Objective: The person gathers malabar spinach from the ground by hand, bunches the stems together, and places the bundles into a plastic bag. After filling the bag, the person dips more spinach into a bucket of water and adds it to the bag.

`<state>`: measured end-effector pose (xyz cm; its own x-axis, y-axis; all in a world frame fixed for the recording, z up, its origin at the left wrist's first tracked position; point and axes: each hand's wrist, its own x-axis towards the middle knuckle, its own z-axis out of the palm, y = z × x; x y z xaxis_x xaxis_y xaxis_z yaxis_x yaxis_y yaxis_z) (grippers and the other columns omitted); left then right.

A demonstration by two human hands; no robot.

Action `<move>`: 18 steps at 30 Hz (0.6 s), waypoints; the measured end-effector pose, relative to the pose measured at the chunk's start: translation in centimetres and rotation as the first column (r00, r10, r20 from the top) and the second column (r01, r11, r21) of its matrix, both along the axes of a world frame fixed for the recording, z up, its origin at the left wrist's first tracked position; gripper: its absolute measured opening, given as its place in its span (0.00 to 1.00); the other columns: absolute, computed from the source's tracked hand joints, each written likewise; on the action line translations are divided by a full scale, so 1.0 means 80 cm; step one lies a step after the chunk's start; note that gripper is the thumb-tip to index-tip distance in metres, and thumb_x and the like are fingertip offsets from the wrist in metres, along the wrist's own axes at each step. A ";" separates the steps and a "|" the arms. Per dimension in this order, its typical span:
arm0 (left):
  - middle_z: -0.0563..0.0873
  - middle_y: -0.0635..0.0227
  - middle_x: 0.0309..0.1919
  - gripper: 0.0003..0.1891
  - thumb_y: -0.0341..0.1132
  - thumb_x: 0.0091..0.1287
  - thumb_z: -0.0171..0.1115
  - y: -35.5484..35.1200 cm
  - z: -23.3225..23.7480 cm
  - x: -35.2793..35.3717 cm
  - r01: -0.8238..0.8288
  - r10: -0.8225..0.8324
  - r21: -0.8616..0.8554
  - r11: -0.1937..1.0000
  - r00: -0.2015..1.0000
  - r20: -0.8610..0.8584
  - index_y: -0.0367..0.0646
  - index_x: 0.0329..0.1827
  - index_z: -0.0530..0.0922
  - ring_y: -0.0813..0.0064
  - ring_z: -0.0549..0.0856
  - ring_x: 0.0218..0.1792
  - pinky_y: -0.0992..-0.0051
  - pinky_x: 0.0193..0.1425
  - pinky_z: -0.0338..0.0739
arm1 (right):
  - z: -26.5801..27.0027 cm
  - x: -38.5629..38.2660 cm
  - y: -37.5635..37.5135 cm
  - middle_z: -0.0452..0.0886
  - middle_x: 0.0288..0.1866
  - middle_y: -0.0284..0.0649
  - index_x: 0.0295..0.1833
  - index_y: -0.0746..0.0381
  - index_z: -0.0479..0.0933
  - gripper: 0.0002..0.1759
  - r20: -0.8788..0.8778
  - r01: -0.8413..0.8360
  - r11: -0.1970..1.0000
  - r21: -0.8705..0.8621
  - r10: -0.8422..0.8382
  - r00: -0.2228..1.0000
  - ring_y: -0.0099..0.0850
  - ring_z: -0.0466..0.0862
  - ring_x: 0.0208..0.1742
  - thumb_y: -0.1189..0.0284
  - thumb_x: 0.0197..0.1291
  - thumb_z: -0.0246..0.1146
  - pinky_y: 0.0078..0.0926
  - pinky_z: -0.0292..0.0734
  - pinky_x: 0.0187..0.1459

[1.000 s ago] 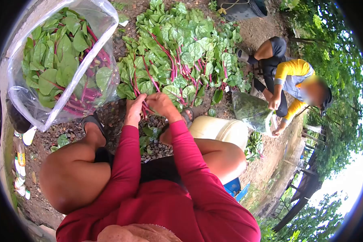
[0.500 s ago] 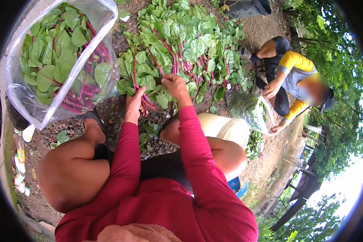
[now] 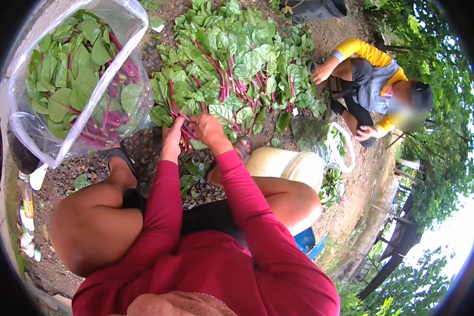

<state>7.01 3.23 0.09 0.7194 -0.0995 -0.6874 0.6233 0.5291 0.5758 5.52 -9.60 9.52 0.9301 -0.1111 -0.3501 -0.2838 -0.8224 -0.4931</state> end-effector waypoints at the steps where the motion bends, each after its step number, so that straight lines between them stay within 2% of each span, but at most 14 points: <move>1: 0.81 0.60 0.59 0.38 0.35 0.58 0.77 0.001 0.001 0.000 -0.022 0.023 0.010 1.000 1.000 -0.016 0.33 0.70 0.68 0.69 0.81 0.55 0.68 0.61 0.76 | -0.004 -0.005 0.006 0.88 0.39 0.47 0.49 0.61 0.86 0.11 -0.058 0.061 0.992 0.111 -0.055 0.997 0.39 0.87 0.38 0.68 0.64 0.67 0.35 0.81 0.43; 2: 0.81 0.61 0.57 0.40 0.38 0.58 0.77 0.003 -0.002 -0.001 -0.016 0.018 0.025 1.000 0.998 -0.067 0.34 0.70 0.67 0.70 0.82 0.52 0.68 0.57 0.78 | -0.010 -0.009 0.010 0.87 0.37 0.48 0.51 0.61 0.86 0.12 -0.124 0.127 0.968 0.215 -0.101 0.987 0.35 0.86 0.36 0.69 0.66 0.66 0.33 0.80 0.44; 5: 0.83 0.62 0.50 0.44 0.50 0.56 0.75 0.007 -0.010 -0.011 0.022 -0.010 0.052 0.998 0.974 -0.225 0.38 0.71 0.63 0.70 0.85 0.44 0.67 0.44 0.83 | -0.027 -0.012 0.006 0.86 0.35 0.49 0.47 0.63 0.85 0.10 -0.208 0.138 0.946 0.293 -0.078 0.975 0.36 0.85 0.35 0.70 0.67 0.65 0.34 0.79 0.43; 6: 0.81 0.58 0.54 0.51 0.52 0.56 0.74 0.005 -0.011 -0.010 0.048 -0.034 0.077 0.996 0.984 -0.173 0.38 0.76 0.56 0.66 0.85 0.46 0.66 0.45 0.83 | -0.030 -0.013 0.007 0.86 0.34 0.50 0.45 0.64 0.85 0.09 -0.149 0.155 0.937 0.313 -0.113 0.982 0.37 0.85 0.35 0.69 0.67 0.65 0.35 0.79 0.44; 9: 0.65 0.49 0.73 0.61 0.53 0.56 0.75 0.002 0.018 -0.009 0.012 0.004 0.111 0.994 0.991 -0.136 0.33 0.81 0.42 0.60 0.74 0.67 0.64 0.68 0.73 | -0.038 -0.011 0.011 0.85 0.34 0.50 0.46 0.63 0.85 0.10 -0.119 0.127 0.962 0.241 -0.100 0.988 0.37 0.85 0.34 0.69 0.67 0.65 0.36 0.79 0.45; 10: 0.64 0.49 0.75 0.63 0.50 0.56 0.78 0.002 0.020 -0.006 0.042 -0.013 0.157 0.987 0.983 -0.185 0.33 0.82 0.39 0.59 0.73 0.69 0.65 0.72 0.69 | -0.043 -0.011 0.013 0.85 0.34 0.50 0.46 0.62 0.85 0.10 -0.072 0.031 0.984 0.177 -0.018 0.997 0.38 0.85 0.34 0.69 0.67 0.65 0.36 0.80 0.45; 12: 0.68 0.52 0.73 0.62 0.46 0.56 0.79 0.000 0.007 -0.010 0.121 -0.090 0.230 0.966 0.986 -0.141 0.32 0.81 0.40 0.61 0.76 0.65 0.66 0.68 0.72 | -0.051 -0.011 0.015 0.86 0.36 0.50 0.47 0.62 0.85 0.10 0.006 -0.151 0.988 0.032 0.151 0.989 0.38 0.85 0.34 0.68 0.66 0.65 0.36 0.80 0.45; 13: 0.69 0.53 0.72 0.61 0.44 0.56 0.79 0.001 0.000 -0.010 0.157 -0.129 0.270 0.950 0.984 -0.119 0.32 0.81 0.41 0.62 0.77 0.63 0.66 0.67 0.74 | -0.053 -0.012 0.009 0.86 0.36 0.50 0.48 0.61 0.85 0.10 -0.012 -0.149 0.984 0.100 0.151 0.988 0.37 0.86 0.34 0.68 0.66 0.64 0.35 0.80 0.45; 15: 0.83 0.61 0.49 0.33 0.35 0.56 0.78 0.009 -0.014 -0.006 0.170 -0.164 0.141 0.975 0.985 -0.054 0.30 0.61 0.70 0.72 0.83 0.44 0.69 0.49 0.79 | -0.040 -0.007 -0.005 0.87 0.36 0.49 0.48 0.59 0.86 0.10 -0.046 -0.144 0.959 0.245 0.160 0.986 0.35 0.86 0.34 0.68 0.66 0.64 0.34 0.81 0.44; 16: 0.84 0.66 0.39 0.22 0.34 0.57 0.76 0.010 -0.014 -0.007 0.179 -0.175 0.149 0.973 0.984 -0.036 0.32 0.50 0.77 0.75 0.83 0.36 0.70 0.42 0.79 | -0.039 -0.002 -0.015 0.87 0.35 0.47 0.48 0.59 0.87 0.11 -0.238 0.059 0.970 0.236 -0.002 0.971 0.31 0.87 0.34 0.67 0.65 0.65 0.34 0.81 0.44; 17: 0.85 0.70 0.29 0.12 0.33 0.58 0.75 0.012 -0.005 -0.003 0.188 -0.187 0.156 0.970 0.982 -0.018 0.35 0.38 0.85 0.78 0.84 0.29 0.71 0.36 0.78 | -0.055 -0.002 -0.030 0.87 0.37 0.48 0.47 0.60 0.87 0.12 -0.148 0.152 0.964 0.218 -0.121 0.982 0.33 0.87 0.37 0.66 0.65 0.65 0.35 0.82 0.46; 18: 0.85 0.71 0.28 0.08 0.31 0.58 0.74 0.014 0.004 -0.001 0.222 -0.208 0.208 0.953 0.974 -0.088 0.35 0.34 0.86 0.78 0.82 0.28 0.71 0.33 0.75 | -0.051 0.005 -0.036 0.88 0.40 0.49 0.47 0.61 0.87 0.14 -0.050 0.240 0.947 0.212 -0.234 0.971 0.35 0.87 0.41 0.64 0.64 0.65 0.37 0.82 0.48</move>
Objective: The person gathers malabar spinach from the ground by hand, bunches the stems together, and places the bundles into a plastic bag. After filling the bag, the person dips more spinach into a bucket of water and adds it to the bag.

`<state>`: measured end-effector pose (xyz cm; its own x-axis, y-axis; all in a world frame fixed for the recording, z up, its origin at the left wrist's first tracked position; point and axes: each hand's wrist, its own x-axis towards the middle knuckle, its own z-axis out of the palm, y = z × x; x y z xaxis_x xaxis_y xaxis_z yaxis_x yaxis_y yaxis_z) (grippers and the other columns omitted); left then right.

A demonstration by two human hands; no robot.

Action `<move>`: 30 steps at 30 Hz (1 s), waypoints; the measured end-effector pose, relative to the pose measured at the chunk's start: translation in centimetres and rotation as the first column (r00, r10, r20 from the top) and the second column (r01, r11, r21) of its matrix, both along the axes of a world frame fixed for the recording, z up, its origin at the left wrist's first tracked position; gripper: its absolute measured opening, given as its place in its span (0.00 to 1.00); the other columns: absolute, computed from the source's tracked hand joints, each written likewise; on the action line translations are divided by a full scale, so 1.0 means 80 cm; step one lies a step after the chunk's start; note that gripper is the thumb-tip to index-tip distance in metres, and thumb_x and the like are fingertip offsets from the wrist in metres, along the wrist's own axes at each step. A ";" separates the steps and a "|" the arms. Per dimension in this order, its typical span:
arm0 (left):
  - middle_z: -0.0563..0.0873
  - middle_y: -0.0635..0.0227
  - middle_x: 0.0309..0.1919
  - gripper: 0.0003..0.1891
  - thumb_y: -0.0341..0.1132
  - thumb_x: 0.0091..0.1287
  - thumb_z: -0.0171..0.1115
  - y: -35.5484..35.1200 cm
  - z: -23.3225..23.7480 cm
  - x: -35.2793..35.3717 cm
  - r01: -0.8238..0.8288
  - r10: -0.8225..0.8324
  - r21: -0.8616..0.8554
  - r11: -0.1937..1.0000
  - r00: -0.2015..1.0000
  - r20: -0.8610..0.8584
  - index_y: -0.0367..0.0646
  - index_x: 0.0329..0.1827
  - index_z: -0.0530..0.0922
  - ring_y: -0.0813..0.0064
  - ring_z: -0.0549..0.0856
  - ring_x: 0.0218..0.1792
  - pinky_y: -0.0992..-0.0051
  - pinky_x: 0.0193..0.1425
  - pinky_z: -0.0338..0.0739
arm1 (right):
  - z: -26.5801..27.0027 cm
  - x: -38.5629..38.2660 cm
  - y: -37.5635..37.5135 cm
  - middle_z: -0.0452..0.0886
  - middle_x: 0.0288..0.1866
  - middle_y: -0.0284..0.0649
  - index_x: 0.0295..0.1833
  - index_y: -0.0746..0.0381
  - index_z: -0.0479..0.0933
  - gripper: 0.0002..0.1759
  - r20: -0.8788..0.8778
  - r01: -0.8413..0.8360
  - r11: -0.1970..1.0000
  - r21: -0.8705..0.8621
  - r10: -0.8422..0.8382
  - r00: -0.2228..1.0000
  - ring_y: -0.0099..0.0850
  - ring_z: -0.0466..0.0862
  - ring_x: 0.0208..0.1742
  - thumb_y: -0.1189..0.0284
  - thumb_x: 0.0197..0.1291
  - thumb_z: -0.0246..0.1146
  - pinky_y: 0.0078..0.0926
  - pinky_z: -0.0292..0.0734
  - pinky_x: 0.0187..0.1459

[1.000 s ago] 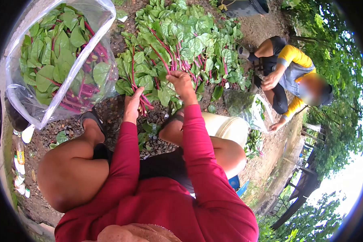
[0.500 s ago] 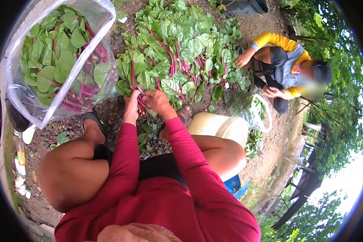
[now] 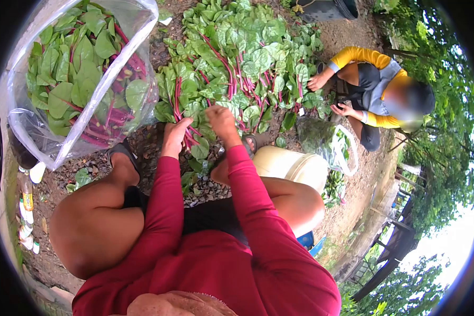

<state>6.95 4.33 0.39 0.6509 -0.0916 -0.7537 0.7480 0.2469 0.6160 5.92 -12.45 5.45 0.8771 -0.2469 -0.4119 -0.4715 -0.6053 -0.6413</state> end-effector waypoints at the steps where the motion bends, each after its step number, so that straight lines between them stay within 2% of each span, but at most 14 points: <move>1: 0.85 0.70 0.28 0.09 0.32 0.58 0.74 0.003 0.003 0.001 -0.003 0.003 -0.007 1.000 1.000 0.001 0.34 0.35 0.86 0.78 0.82 0.28 0.71 0.34 0.75 | 0.008 0.003 -0.011 0.88 0.44 0.52 0.47 0.63 0.86 0.16 -0.117 0.231 0.969 -0.085 -0.240 0.964 0.43 0.88 0.48 0.62 0.63 0.65 0.41 0.81 0.53; 4: 0.87 0.67 0.31 0.10 0.32 0.58 0.74 0.006 -0.002 0.000 -0.010 0.011 -0.070 0.998 1.000 0.015 0.33 0.37 0.86 0.75 0.84 0.29 0.70 0.36 0.77 | -0.051 -0.016 -0.041 0.88 0.42 0.54 0.48 0.63 0.86 0.18 -0.106 -0.008 0.967 -0.257 -0.020 0.994 0.46 0.89 0.45 0.60 0.60 0.68 0.40 0.82 0.50; 8: 0.88 0.66 0.33 0.10 0.30 0.58 0.74 0.008 0.003 0.005 0.065 -0.065 -0.006 0.998 0.998 -0.025 0.34 0.39 0.87 0.74 0.85 0.32 0.69 0.38 0.77 | -0.074 -0.011 -0.025 0.88 0.44 0.52 0.48 0.60 0.86 0.18 -0.174 0.003 0.935 -0.355 -0.069 0.982 0.51 0.87 0.49 0.58 0.58 0.70 0.41 0.81 0.54; 11: 0.88 0.66 0.34 0.10 0.30 0.58 0.73 0.008 -0.001 0.003 0.037 -0.037 -0.079 0.996 0.999 0.000 0.35 0.40 0.86 0.74 0.85 0.33 0.69 0.39 0.78 | -0.073 -0.008 -0.026 0.87 0.49 0.52 0.49 0.55 0.85 0.17 -0.229 -0.013 0.944 -0.328 -0.066 0.971 0.52 0.85 0.54 0.57 0.59 0.67 0.47 0.80 0.55; 14: 0.87 0.68 0.34 0.11 0.30 0.57 0.72 0.007 0.001 0.003 0.039 -0.040 -0.088 0.995 0.999 -0.020 0.36 0.41 0.86 0.74 0.84 0.33 0.69 0.39 0.78 | -0.063 -0.010 -0.038 0.88 0.45 0.51 0.49 0.57 0.86 0.16 -0.120 0.006 0.961 -0.276 -0.040 0.992 0.45 0.88 0.48 0.61 0.58 0.69 0.42 0.82 0.52; 17: 0.87 0.69 0.33 0.10 0.29 0.56 0.72 0.005 -0.001 0.003 -0.002 0.003 -0.089 0.996 1.000 0.007 0.36 0.40 0.85 0.74 0.84 0.33 0.70 0.39 0.78 | -0.054 -0.008 -0.064 0.89 0.41 0.48 0.49 0.63 0.87 0.17 -0.011 0.167 0.986 0.009 -0.167 0.986 0.33 0.89 0.40 0.66 0.57 0.71 0.33 0.82 0.48; 18: 0.86 0.70 0.32 0.10 0.29 0.56 0.72 0.003 0.000 0.003 -0.017 0.019 -0.092 0.996 0.999 0.026 0.36 0.40 0.85 0.74 0.84 0.33 0.70 0.39 0.78 | -0.032 -0.004 -0.060 0.90 0.37 0.44 0.49 0.69 0.85 0.17 0.047 0.263 0.957 0.121 -0.270 0.962 0.25 0.86 0.35 0.71 0.55 0.73 0.25 0.81 0.44; 21: 0.85 0.70 0.32 0.09 0.28 0.55 0.71 0.000 0.012 0.002 -0.061 0.059 -0.121 0.991 0.998 -0.023 0.37 0.38 0.85 0.74 0.84 0.33 0.69 0.40 0.78 | 0.040 -0.002 -0.051 0.87 0.34 0.40 0.45 0.68 0.85 0.13 0.132 0.333 0.941 0.063 -0.338 0.932 0.26 0.83 0.33 0.72 0.57 0.72 0.26 0.79 0.40; 22: 0.87 0.67 0.35 0.12 0.29 0.56 0.73 -0.004 0.007 0.001 -0.093 0.097 -0.145 0.985 0.995 0.022 0.37 0.42 0.85 0.73 0.85 0.35 0.68 0.44 0.79 | 0.057 0.000 -0.044 0.87 0.35 0.40 0.46 0.68 0.85 0.13 0.185 0.332 0.943 -0.002 -0.326 0.927 0.27 0.83 0.33 0.72 0.57 0.72 0.27 0.80 0.40; 24: 0.88 0.65 0.40 0.17 0.33 0.57 0.76 -0.007 0.009 0.002 -0.045 0.050 -0.124 0.991 0.998 0.046 0.37 0.49 0.85 0.71 0.86 0.39 0.67 0.48 0.80 | 0.074 0.002 -0.024 0.87 0.36 0.42 0.46 0.69 0.85 0.14 0.285 0.335 0.933 -0.129 -0.289 0.914 0.28 0.84 0.34 0.71 0.58 0.72 0.29 0.81 0.41; 25: 0.89 0.64 0.43 0.20 0.35 0.58 0.78 -0.008 0.010 0.002 -0.022 0.029 -0.110 0.994 0.998 0.057 0.37 0.52 0.84 0.71 0.87 0.41 0.66 0.50 0.80 | 0.067 -0.001 -0.019 0.86 0.36 0.45 0.45 0.67 0.85 0.13 0.414 0.206 0.935 -0.289 -0.072 0.907 0.36 0.85 0.35 0.72 0.56 0.72 0.33 0.82 0.41; 27: 0.87 0.62 0.51 0.27 0.36 0.59 0.80 -0.008 0.013 0.002 -0.036 0.052 -0.154 0.987 0.994 0.098 0.35 0.59 0.80 0.70 0.85 0.48 0.67 0.56 0.79 | 0.044 -0.007 0.005 0.85 0.37 0.49 0.45 0.65 0.85 0.12 0.531 0.099 0.922 -0.375 0.126 0.838 0.44 0.86 0.38 0.75 0.54 0.70 0.37 0.82 0.41; 29: 0.84 0.61 0.57 0.34 0.38 0.59 0.81 -0.007 0.020 0.002 -0.045 0.063 -0.189 0.981 0.994 0.091 0.34 0.65 0.75 0.69 0.83 0.54 0.67 0.60 0.77 | 0.030 -0.020 0.033 0.84 0.38 0.53 0.45 0.65 0.84 0.12 0.333 -0.120 0.919 -0.376 0.255 0.908 0.51 0.85 0.41 0.77 0.53 0.67 0.42 0.82 0.44; 30: 0.83 0.60 0.59 0.37 0.40 0.58 0.81 -0.006 0.025 0.002 -0.048 0.062 -0.200 0.979 0.996 0.064 0.34 0.67 0.73 0.69 0.82 0.56 0.66 0.62 0.76 | 0.032 -0.024 0.051 0.83 0.38 0.55 0.46 0.64 0.84 0.13 0.295 -0.131 0.951 -0.280 0.215 0.931 0.53 0.84 0.42 0.76 0.53 0.66 0.46 0.81 0.46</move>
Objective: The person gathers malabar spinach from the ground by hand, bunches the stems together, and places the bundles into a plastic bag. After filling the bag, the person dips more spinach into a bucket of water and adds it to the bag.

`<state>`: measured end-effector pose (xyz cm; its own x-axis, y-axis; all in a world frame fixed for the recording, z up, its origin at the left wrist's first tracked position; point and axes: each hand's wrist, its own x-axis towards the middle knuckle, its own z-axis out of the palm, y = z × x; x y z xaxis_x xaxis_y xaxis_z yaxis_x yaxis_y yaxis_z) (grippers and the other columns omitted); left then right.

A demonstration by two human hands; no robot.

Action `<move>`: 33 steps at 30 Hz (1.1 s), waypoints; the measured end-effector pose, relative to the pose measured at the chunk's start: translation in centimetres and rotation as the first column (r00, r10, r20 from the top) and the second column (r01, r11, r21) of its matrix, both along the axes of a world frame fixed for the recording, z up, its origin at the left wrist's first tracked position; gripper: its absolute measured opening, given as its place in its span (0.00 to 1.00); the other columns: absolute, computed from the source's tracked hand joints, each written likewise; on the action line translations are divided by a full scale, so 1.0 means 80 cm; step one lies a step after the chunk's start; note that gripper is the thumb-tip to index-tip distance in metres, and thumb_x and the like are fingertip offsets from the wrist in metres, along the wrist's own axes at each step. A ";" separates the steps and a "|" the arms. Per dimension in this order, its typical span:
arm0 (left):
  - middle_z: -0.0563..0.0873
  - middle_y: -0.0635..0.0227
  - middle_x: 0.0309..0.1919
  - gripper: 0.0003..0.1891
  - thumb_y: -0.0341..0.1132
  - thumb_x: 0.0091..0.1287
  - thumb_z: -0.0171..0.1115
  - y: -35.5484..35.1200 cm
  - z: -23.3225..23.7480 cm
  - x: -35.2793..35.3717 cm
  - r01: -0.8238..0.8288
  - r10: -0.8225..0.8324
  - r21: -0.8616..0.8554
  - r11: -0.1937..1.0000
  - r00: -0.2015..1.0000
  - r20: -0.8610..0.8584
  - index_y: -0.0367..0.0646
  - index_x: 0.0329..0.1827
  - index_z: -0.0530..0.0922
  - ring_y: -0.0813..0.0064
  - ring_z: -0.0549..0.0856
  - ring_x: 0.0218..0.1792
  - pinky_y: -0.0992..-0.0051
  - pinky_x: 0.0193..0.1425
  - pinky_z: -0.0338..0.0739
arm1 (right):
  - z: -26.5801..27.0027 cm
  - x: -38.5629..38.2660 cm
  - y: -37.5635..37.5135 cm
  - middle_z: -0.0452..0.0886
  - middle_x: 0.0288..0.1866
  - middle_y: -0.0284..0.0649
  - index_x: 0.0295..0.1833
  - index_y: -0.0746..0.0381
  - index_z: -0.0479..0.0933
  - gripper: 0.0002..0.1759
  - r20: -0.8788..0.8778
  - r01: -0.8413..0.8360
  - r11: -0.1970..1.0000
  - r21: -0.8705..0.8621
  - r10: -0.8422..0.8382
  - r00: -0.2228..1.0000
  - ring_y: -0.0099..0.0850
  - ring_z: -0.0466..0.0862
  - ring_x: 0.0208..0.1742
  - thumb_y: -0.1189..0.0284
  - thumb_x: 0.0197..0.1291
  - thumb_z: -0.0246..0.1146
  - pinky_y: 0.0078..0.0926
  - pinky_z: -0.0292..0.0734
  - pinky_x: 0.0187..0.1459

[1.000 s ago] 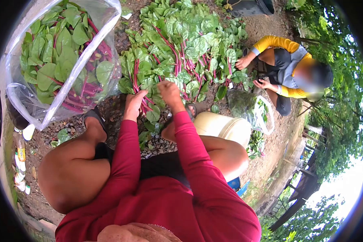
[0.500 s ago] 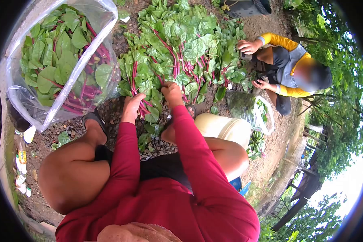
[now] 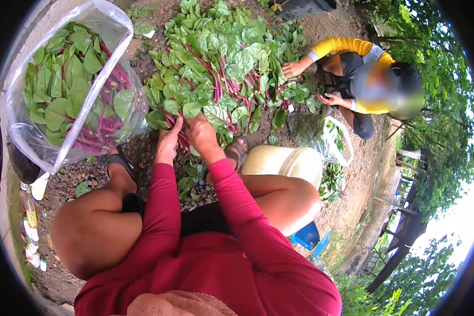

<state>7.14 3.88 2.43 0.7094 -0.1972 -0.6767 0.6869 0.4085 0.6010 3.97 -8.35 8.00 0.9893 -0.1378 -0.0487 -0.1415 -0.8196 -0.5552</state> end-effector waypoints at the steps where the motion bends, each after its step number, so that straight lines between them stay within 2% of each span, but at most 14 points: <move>1: 0.82 0.59 0.61 0.39 0.42 0.58 0.82 0.002 0.004 0.003 -0.001 0.001 -0.011 1.000 1.000 -0.026 0.34 0.69 0.71 0.68 0.81 0.58 0.66 0.64 0.75 | 0.008 -0.009 0.007 0.83 0.37 0.55 0.47 0.63 0.85 0.14 -0.055 -0.017 1.000 0.014 0.017 0.998 0.54 0.83 0.43 0.74 0.54 0.66 0.48 0.80 0.48; 5: 0.82 0.59 0.60 0.43 0.43 0.56 0.83 0.007 -0.020 0.003 0.069 -0.057 0.081 0.994 0.989 -0.139 0.33 0.70 0.70 0.67 0.82 0.56 0.65 0.62 0.77 | -0.003 -0.015 0.008 0.85 0.38 0.52 0.48 0.63 0.85 0.14 -0.179 -0.102 0.991 0.084 0.116 0.977 0.52 0.85 0.42 0.72 0.55 0.66 0.44 0.80 0.47; 6: 0.84 0.62 0.54 0.36 0.34 0.56 0.81 0.009 0.005 0.004 0.026 -0.025 0.008 1.000 0.991 -0.129 0.32 0.65 0.74 0.70 0.84 0.48 0.68 0.56 0.79 | -0.001 -0.011 0.001 0.85 0.39 0.52 0.48 0.63 0.86 0.14 -0.209 -0.150 0.985 0.087 0.166 0.964 0.51 0.85 0.42 0.72 0.56 0.67 0.43 0.81 0.47; 9: 0.85 0.66 0.49 0.28 0.23 0.55 0.75 0.001 -0.035 -0.006 -0.077 0.076 -0.025 0.997 0.997 -0.034 0.32 0.60 0.77 0.74 0.84 0.42 0.72 0.50 0.80 | -0.011 0.025 -0.035 0.87 0.37 0.52 0.45 0.63 0.86 0.11 -0.350 -0.040 0.949 0.312 0.155 0.924 0.47 0.87 0.40 0.69 0.60 0.67 0.39 0.82 0.45; 10: 0.86 0.67 0.40 0.20 0.25 0.58 0.71 -0.001 -0.042 -0.008 -0.071 0.070 0.022 0.997 0.996 0.063 0.35 0.54 0.80 0.75 0.85 0.36 0.70 0.39 0.81 | -0.013 0.043 -0.043 0.85 0.35 0.53 0.41 0.62 0.86 0.11 -0.292 0.054 0.965 0.257 0.024 0.956 0.49 0.87 0.39 0.67 0.61 0.65 0.39 0.81 0.42; 11: 0.86 0.69 0.38 0.16 0.24 0.58 0.71 -0.002 -0.052 -0.011 -0.063 0.061 0.056 0.996 0.998 0.026 0.36 0.50 0.81 0.75 0.85 0.34 0.71 0.38 0.81 | -0.011 0.065 -0.048 0.84 0.34 0.54 0.38 0.61 0.86 0.12 -0.227 0.154 0.966 0.208 -0.106 0.968 0.50 0.87 0.37 0.64 0.63 0.64 0.40 0.81 0.39; 13: 0.86 0.70 0.37 0.14 0.25 0.59 0.71 -0.001 -0.053 -0.013 -0.041 0.042 0.020 0.999 0.999 -0.035 0.37 0.48 0.82 0.76 0.84 0.33 0.72 0.38 0.80 | -0.036 0.108 -0.068 0.85 0.40 0.56 0.42 0.60 0.87 0.15 -0.178 0.133 0.986 0.099 -0.114 0.977 0.51 0.87 0.43 0.60 0.61 0.65 0.42 0.81 0.45; 16: 0.86 0.70 0.37 0.14 0.26 0.59 0.71 0.003 -0.035 -0.008 0.015 -0.009 0.042 0.999 0.991 -0.136 0.38 0.47 0.82 0.77 0.84 0.33 0.72 0.38 0.79 | -0.045 0.164 -0.064 0.86 0.49 0.56 0.55 0.63 0.84 0.30 -0.286 0.132 0.964 -0.233 -0.197 0.938 0.50 0.86 0.55 0.47 0.61 0.65 0.43 0.81 0.53; 20: 0.86 0.72 0.37 0.15 0.28 0.58 0.73 0.005 -0.032 -0.005 -0.018 0.020 0.070 0.997 0.999 -0.030 0.39 0.48 0.82 0.78 0.83 0.33 0.73 0.38 0.78 | -0.059 0.213 -0.036 0.82 0.64 0.49 0.70 0.69 0.69 0.55 -0.442 -0.007 0.861 -0.509 -0.254 0.860 0.43 0.82 0.67 0.28 0.59 0.54 0.44 0.78 0.63; 23: 0.86 0.72 0.38 0.16 0.29 0.58 0.74 0.007 -0.030 -0.005 -0.015 0.017 0.046 0.999 0.999 -0.036 0.40 0.49 0.83 0.79 0.83 0.34 0.73 0.40 0.78 | -0.057 0.234 -0.035 0.81 0.66 0.51 0.72 0.67 0.68 0.54 -0.628 -0.068 0.893 -0.445 -0.257 0.735 0.42 0.82 0.67 0.29 0.59 0.56 0.42 0.78 0.63; 24: 0.86 0.72 0.38 0.16 0.29 0.58 0.74 0.006 -0.032 -0.005 -0.009 0.011 0.058 0.998 0.999 -0.039 0.40 0.49 0.82 0.79 0.83 0.34 0.73 0.40 0.79 | -0.074 0.234 -0.042 0.81 0.66 0.50 0.71 0.65 0.71 0.47 -0.592 -0.083 0.879 -0.469 -0.243 0.768 0.42 0.82 0.66 0.36 0.60 0.58 0.41 0.79 0.63; 27: 0.86 0.72 0.38 0.16 0.30 0.58 0.74 0.006 -0.034 -0.004 -0.021 0.023 0.057 0.998 0.999 -0.033 0.40 0.49 0.82 0.78 0.84 0.34 0.72 0.39 0.79 | -0.087 0.239 -0.058 0.80 0.68 0.49 0.67 0.65 0.75 0.44 -0.601 -0.115 0.886 -0.449 -0.204 0.773 0.43 0.80 0.68 0.38 0.58 0.61 0.39 0.74 0.68; 30: 0.86 0.71 0.39 0.17 0.31 0.58 0.75 0.006 -0.027 -0.003 -0.018 0.021 0.065 0.998 0.998 -0.052 0.40 0.49 0.82 0.78 0.84 0.35 0.72 0.40 0.79 | -0.081 0.239 -0.073 0.83 0.62 0.50 0.58 0.61 0.83 0.34 -0.581 -0.032 0.924 -0.381 -0.212 0.786 0.43 0.85 0.62 0.45 0.56 0.65 0.39 0.79 0.62; 33: 0.86 0.68 0.45 0.22 0.26 0.55 0.75 0.013 -0.012 0.001 0.014 -0.013 0.008 1.000 0.986 -0.168 0.36 0.53 0.80 0.76 0.84 0.42 0.73 0.50 0.79 | -0.086 0.229 -0.116 0.88 0.51 0.51 0.47 0.61 0.88 0.26 -0.450 0.023 0.972 -0.234 -0.129 0.884 0.44 0.89 0.48 0.50 0.53 0.67 0.42 0.83 0.53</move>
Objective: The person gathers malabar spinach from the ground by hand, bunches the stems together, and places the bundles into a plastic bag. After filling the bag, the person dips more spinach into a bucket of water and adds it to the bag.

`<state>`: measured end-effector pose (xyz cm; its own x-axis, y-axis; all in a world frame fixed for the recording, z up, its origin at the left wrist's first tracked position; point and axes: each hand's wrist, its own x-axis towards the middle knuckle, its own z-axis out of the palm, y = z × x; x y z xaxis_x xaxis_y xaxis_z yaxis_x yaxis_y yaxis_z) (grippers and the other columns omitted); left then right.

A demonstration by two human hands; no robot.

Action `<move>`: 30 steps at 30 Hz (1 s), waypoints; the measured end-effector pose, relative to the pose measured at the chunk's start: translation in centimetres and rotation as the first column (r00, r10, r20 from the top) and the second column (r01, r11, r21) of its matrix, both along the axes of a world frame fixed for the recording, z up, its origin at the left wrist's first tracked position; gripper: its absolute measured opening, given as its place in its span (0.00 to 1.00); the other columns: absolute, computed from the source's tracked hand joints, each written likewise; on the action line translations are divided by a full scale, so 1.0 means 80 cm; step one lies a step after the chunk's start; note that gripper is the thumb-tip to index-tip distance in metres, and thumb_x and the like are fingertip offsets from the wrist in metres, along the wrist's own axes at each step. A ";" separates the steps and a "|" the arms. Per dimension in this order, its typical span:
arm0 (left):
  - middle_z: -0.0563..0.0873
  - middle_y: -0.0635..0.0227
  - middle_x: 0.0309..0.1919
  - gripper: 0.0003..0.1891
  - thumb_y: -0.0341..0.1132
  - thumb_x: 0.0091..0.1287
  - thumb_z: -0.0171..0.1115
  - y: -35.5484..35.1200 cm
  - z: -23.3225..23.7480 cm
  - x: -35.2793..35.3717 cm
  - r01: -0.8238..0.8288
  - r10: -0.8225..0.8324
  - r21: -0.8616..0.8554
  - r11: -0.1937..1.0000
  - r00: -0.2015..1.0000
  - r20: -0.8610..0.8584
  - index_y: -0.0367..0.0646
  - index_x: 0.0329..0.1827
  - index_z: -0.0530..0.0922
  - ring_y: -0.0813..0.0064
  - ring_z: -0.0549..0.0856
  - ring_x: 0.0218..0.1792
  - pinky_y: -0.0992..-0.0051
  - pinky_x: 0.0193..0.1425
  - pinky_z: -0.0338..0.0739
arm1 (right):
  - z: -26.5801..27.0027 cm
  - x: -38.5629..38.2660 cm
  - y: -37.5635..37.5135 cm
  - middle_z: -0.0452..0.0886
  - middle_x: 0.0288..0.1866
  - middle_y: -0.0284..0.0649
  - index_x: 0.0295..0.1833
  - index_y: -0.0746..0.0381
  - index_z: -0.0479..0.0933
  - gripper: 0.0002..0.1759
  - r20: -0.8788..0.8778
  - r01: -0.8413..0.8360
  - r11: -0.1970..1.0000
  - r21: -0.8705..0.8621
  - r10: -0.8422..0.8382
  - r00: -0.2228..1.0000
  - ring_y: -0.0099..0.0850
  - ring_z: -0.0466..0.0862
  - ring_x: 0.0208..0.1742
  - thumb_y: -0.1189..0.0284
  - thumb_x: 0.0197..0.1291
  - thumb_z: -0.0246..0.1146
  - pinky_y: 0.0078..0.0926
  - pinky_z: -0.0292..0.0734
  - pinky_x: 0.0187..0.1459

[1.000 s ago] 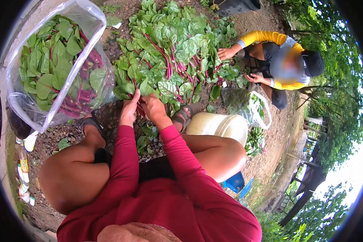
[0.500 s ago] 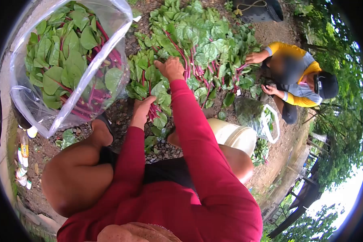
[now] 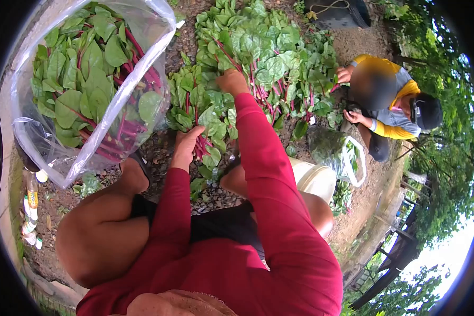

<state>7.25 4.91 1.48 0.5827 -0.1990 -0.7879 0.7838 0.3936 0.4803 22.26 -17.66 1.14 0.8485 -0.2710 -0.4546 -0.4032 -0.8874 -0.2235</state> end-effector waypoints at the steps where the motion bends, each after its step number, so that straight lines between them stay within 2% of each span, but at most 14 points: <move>1: 0.87 0.69 0.43 0.20 0.26 0.56 0.76 -0.001 0.004 0.000 -0.027 0.027 -0.007 1.000 1.000 0.003 0.36 0.52 0.82 0.76 0.84 0.41 0.72 0.50 0.79 | -0.005 -0.006 -0.017 0.89 0.37 0.48 0.40 0.61 0.88 0.17 0.069 0.019 0.997 0.078 -0.025 0.997 0.39 0.88 0.32 0.59 0.55 0.66 0.40 0.83 0.37; 4: 0.87 0.70 0.42 0.20 0.27 0.56 0.75 -0.009 -0.013 -0.004 -0.081 0.082 -0.028 0.996 0.995 0.048 0.36 0.53 0.82 0.77 0.84 0.41 0.72 0.49 0.79 | 0.060 -0.027 -0.043 0.88 0.34 0.42 0.37 0.63 0.87 0.11 -0.087 0.048 0.916 0.399 -0.014 0.996 0.29 0.82 0.24 0.67 0.58 0.63 0.31 0.77 0.26; 5: 0.87 0.71 0.41 0.20 0.29 0.57 0.75 -0.010 -0.003 -0.003 -0.082 0.082 -0.012 0.997 0.995 0.050 0.36 0.53 0.83 0.77 0.85 0.41 0.72 0.49 0.79 | 0.077 -0.036 -0.040 0.88 0.38 0.38 0.41 0.65 0.85 0.09 -0.152 0.257 0.826 0.503 -0.208 0.966 0.21 0.81 0.25 0.73 0.62 0.61 0.22 0.71 0.21; 8: 0.86 0.70 0.40 0.17 0.34 0.58 0.77 -0.014 -0.002 -0.002 -0.052 0.053 -0.016 0.999 0.994 0.094 0.40 0.48 0.83 0.76 0.84 0.41 0.70 0.44 0.79 | 0.111 -0.064 -0.044 0.88 0.38 0.38 0.45 0.66 0.83 0.09 -0.224 0.456 0.615 0.644 -0.418 0.880 0.24 0.81 0.23 0.73 0.63 0.64 0.23 0.76 0.23; 9: 0.86 0.69 0.40 0.16 0.35 0.59 0.77 -0.016 -0.005 -0.004 -0.067 0.067 -0.008 0.998 0.989 0.130 0.41 0.46 0.83 0.74 0.85 0.37 0.70 0.39 0.80 | 0.120 -0.071 -0.044 0.89 0.39 0.38 0.53 0.67 0.81 0.14 -0.217 0.443 0.653 0.614 -0.400 0.890 0.21 0.82 0.25 0.72 0.65 0.64 0.21 0.76 0.23; 12: 0.86 0.68 0.39 0.15 0.35 0.59 0.77 -0.016 -0.016 -0.006 -0.033 0.036 -0.055 0.998 0.998 0.058 0.41 0.46 0.84 0.72 0.86 0.32 0.69 0.33 0.81 | 0.152 -0.104 -0.026 0.89 0.41 0.38 0.58 0.67 0.79 0.18 -0.138 0.465 0.612 0.640 -0.504 0.853 0.21 0.83 0.26 0.71 0.66 0.66 0.20 0.76 0.24; 13: 0.86 0.67 0.39 0.16 0.35 0.60 0.77 -0.020 -0.032 -0.008 -0.043 0.048 -0.066 0.997 0.996 0.080 0.41 0.48 0.83 0.71 0.86 0.28 0.68 0.27 0.80 | 0.160 -0.114 -0.021 0.89 0.46 0.35 0.64 0.66 0.77 0.22 -0.144 0.448 0.658 0.606 -0.463 0.875 0.20 0.83 0.32 0.66 0.70 0.64 0.18 0.77 0.30; 16: 0.86 0.67 0.41 0.19 0.35 0.60 0.77 -0.022 -0.013 -0.006 -0.076 0.083 -0.087 0.993 0.993 0.084 0.41 0.51 0.81 0.71 0.87 0.33 0.67 0.33 0.82 | 0.188 -0.152 0.031 0.89 0.42 0.35 0.64 0.65 0.79 0.22 0.025 0.372 0.689 0.622 -0.492 0.870 0.19 0.81 0.27 0.66 0.70 0.65 0.18 0.76 0.28; 18: 0.86 0.67 0.43 0.21 0.35 0.60 0.77 -0.021 -0.001 -0.003 -0.070 0.072 -0.023 0.997 0.991 0.113 0.40 0.54 0.80 0.71 0.87 0.37 0.66 0.38 0.83 | 0.145 -0.185 0.053 0.89 0.37 0.41 0.61 0.66 0.82 0.22 0.088 0.293 0.723 0.626 -0.439 0.894 0.23 0.82 0.26 0.63 0.69 0.66 0.23 0.77 0.27; 20: 0.86 0.66 0.45 0.23 0.35 0.60 0.77 -0.022 0.002 -0.005 -0.089 0.089 -0.005 0.996 0.991 0.096 0.40 0.57 0.79 0.70 0.87 0.40 0.65 0.43 0.83 | 0.147 -0.205 0.092 0.87 0.34 0.50 0.60 0.66 0.82 0.23 0.117 0.042 0.957 0.285 -0.078 0.990 0.34 0.86 0.28 0.61 0.67 0.66 0.32 0.80 0.32; 23: 0.85 0.65 0.48 0.28 0.34 0.59 0.76 -0.022 0.002 -0.008 -0.132 0.133 -0.026 0.991 0.991 0.026 0.39 0.61 0.74 0.70 0.86 0.44 0.65 0.48 0.82 | 0.120 -0.234 0.113 0.84 0.32 0.57 0.59 0.63 0.83 0.22 0.209 -0.018 0.953 0.303 -0.049 0.977 0.46 0.88 0.33 0.60 0.66 0.64 0.39 0.81 0.40; 26: 0.81 0.61 0.53 0.37 0.34 0.57 0.75 -0.013 0.008 -0.009 -0.087 0.088 -0.006 0.996 0.996 0.001 0.36 0.67 0.64 0.69 0.84 0.48 0.65 0.50 0.82 | 0.124 -0.244 0.108 0.85 0.35 0.58 0.58 0.61 0.83 0.20 0.109 0.061 0.930 0.363 -0.108 0.988 0.52 0.87 0.38 0.61 0.67 0.62 0.43 0.81 0.44; 27: 0.80 0.60 0.56 0.40 0.36 0.57 0.75 -0.011 0.021 -0.006 -0.041 0.042 0.008 0.999 0.997 -0.058 0.37 0.70 0.62 0.68 0.83 0.51 0.65 0.53 0.81 | 0.124 -0.247 0.106 0.85 0.36 0.58 0.57 0.61 0.83 0.20 0.082 0.070 0.934 0.351 -0.105 0.991 0.52 0.87 0.39 0.61 0.67 0.62 0.44 0.81 0.44; 30: 0.78 0.60 0.59 0.42 0.36 0.57 0.75 -0.013 0.012 -0.005 -0.053 0.051 -0.040 0.998 0.998 -0.047 0.38 0.72 0.61 0.67 0.82 0.55 0.63 0.57 0.79 | 0.117 -0.247 0.105 0.85 0.37 0.58 0.56 0.60 0.84 0.19 0.052 0.042 0.951 0.306 -0.061 0.997 0.53 0.87 0.40 0.62 0.66 0.62 0.44 0.80 0.45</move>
<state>6.84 3.84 2.45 0.5566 -0.2020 -0.8058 0.7825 0.4532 0.4269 2.50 -9.23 10.48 0.8652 -0.1718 -0.4711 -0.4242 -0.7516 -0.5050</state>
